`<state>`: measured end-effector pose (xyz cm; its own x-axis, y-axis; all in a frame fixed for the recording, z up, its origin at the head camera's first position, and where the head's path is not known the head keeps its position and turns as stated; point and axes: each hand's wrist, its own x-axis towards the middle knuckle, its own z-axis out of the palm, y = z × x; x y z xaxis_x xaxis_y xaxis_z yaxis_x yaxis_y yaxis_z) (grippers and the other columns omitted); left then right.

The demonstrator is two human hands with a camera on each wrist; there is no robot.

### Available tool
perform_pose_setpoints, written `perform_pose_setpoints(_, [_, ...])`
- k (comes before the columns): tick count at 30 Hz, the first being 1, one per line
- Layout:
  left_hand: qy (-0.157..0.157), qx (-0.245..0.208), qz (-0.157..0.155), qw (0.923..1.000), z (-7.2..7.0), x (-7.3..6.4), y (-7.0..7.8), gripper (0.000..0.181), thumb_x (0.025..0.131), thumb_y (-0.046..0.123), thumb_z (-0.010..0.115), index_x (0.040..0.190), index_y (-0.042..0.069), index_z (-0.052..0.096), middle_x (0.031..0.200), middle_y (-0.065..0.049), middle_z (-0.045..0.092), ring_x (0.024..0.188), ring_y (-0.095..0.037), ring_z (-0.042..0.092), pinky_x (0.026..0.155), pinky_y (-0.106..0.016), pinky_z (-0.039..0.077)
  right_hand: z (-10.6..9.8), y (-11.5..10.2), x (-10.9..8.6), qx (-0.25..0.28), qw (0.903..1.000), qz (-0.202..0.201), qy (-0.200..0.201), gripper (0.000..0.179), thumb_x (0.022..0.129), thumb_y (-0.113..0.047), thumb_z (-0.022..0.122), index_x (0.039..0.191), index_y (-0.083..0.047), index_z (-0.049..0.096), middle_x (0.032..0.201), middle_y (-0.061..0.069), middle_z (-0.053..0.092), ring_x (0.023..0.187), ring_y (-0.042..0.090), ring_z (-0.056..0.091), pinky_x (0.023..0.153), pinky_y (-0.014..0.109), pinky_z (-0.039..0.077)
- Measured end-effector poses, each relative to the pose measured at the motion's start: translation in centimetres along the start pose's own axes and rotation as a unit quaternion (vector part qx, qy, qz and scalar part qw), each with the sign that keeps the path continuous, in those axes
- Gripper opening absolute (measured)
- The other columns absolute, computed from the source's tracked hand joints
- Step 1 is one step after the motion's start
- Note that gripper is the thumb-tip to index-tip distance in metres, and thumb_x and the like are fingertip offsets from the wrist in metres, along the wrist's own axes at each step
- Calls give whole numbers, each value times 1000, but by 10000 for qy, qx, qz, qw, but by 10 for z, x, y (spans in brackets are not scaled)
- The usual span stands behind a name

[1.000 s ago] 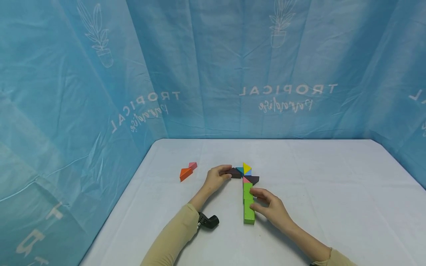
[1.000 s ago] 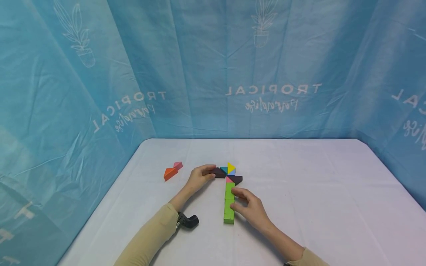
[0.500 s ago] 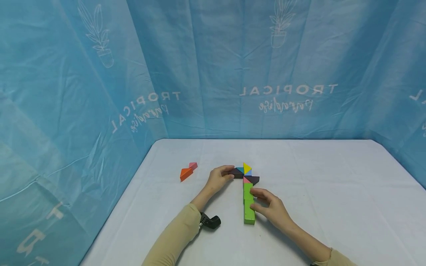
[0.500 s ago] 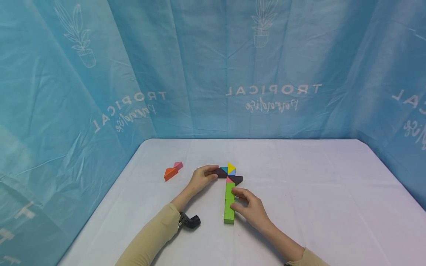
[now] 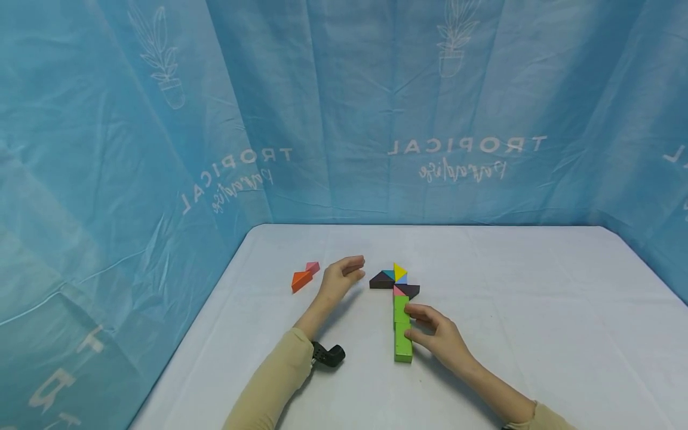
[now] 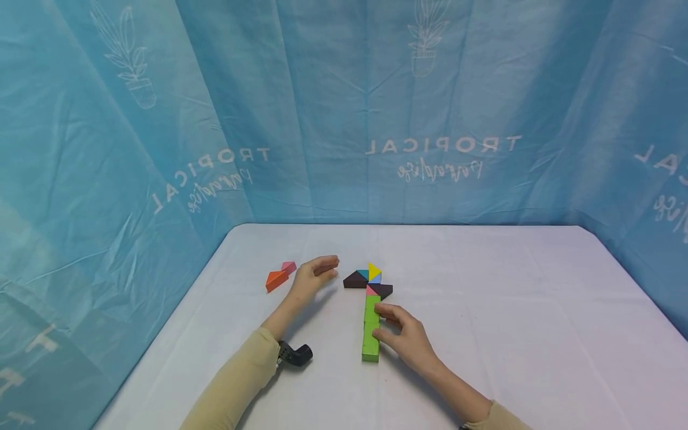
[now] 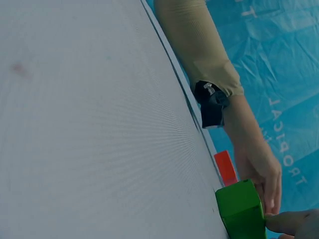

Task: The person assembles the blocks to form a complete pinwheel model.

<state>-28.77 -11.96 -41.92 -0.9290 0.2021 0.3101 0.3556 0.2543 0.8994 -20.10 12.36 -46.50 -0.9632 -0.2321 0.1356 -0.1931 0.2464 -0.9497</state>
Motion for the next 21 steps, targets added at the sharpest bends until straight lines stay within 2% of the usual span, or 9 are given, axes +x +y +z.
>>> perform_pose_setpoints(3, [210, -85, 21, 9997, -17, -3, 4, 34, 87, -5, 63, 120, -13, 56, 119, -28, 58, 112, -38, 56, 90, -31, 50, -1, 1, 0, 7, 10000, -29, 9, 48, 80, -13, 76, 125, -9, 58, 126, 6, 58, 116, 23, 54, 98, 32, 43])
perform_pose_setpoints(7, [692, -235, 32, 9973, -40, -4, 2, 35, 87, -7, 63, 120, -16, 54, 119, -31, 56, 112, -40, 55, 90, -31, 49, -1, 1, 0, -3, 10000, -58, 7, 48, 80, -13, 76, 125, -8, 58, 126, 6, 58, 116, 23, 54, 98, 32, 44])
perform_pose_setpoints(10, [1114, -190, -69, 9936, -56, -2, -4, 34, 87, -5, 63, 120, -12, 56, 119, -28, 58, 111, -37, 56, 89, -28, 50, -1, 2, 0, -15, 10000, -77, 1, 48, 81, -13, 76, 125, -8, 58, 126, 6, 58, 116, 23, 54, 98, 32, 44])
perform_pose_setpoints(15, [1562, 95, -296, 9872, -79, 4, -35, 34, 89, 3, 64, 122, -3, 59, 122, -21, 59, 113, -30, 56, 90, -26, 49, -1, 4, 1, -9, 9999, -102, -8, 48, 81, -13, 76, 125, -8, 58, 126, 6, 58, 116, 24, 54, 98, 32, 44])
perform_pose_setpoints(16, [1602, 186, -351, 9863, -82, 4, -39, 35, 89, 3, 64, 123, -3, 59, 123, -21, 59, 114, -30, 56, 92, -29, 48, -1, 4, 1, -7, 10000, -99, -5, 48, 81, -13, 76, 125, -8, 58, 126, 6, 58, 116, 24, 54, 98, 32, 44])
perform_pose_setpoints(17, [1674, 280, -390, 9847, -85, 5, -47, 35, 89, 5, 65, 123, -1, 59, 122, -19, 59, 114, -28, 56, 91, -28, 48, 0, 4, 1, -3, 9999, -101, -2, 48, 81, -13, 76, 125, -8, 58, 126, 6, 58, 116, 24, 54, 98, 32, 44])
perform_pose_setpoints(21, [1731, 755, -551, 9805, -88, 2, -58, 36, 88, 7, 67, 122, -3, 59, 122, -18, 60, 114, -27, 56, 96, -34, 46, 0, 4, 0, -1, 10000, -96, -4, 48, 81, -13, 76, 125, -9, 58, 126, 6, 58, 116, 24, 55, 98, 32, 44])
